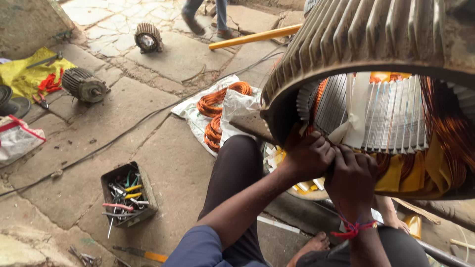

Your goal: The person sits on the floor and works on a large motor stator, inserting yellow insulating paper into the slots between copper windings. They use a wooden stick and a metal tool to press the paper into place.

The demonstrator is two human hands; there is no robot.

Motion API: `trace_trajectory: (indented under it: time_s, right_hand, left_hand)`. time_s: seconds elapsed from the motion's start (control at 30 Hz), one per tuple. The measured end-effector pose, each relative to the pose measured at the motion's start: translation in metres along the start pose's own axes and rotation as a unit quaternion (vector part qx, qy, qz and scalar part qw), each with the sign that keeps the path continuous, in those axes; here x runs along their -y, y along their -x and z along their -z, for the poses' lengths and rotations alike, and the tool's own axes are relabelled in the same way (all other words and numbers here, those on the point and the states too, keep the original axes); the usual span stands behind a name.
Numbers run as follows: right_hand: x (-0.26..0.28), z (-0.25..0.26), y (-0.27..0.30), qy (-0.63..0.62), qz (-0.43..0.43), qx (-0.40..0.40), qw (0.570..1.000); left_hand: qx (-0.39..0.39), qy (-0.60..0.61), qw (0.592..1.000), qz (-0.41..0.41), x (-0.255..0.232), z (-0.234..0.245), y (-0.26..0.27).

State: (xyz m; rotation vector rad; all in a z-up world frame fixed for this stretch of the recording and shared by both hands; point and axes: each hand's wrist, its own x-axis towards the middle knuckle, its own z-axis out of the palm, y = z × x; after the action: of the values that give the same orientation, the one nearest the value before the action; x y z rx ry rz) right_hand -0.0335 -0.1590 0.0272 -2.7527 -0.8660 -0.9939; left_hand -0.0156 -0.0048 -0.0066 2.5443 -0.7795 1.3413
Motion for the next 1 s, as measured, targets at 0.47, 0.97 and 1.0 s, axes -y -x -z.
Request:
trace_trajectory:
  time_s: [0.47,0.97,1.0]
  right_hand:
    - [0.006,0.007,-0.002,-0.003,0.018,-0.001,1.0]
    - [0.004,-0.003,0.0,-0.034,0.016,0.005,0.999]
    - [0.005,-0.006,0.002,-0.027,0.022,-0.002,0.999]
  left_hand:
    - [-0.045,-0.008,0.999,0.019,0.0,0.004,-0.002]
    - [-0.058,-0.03,0.998,-0.004,0.005,-0.019,0.006]
    - [-0.066,-0.022,0.998,0.006,0.004,-0.02,0.006]
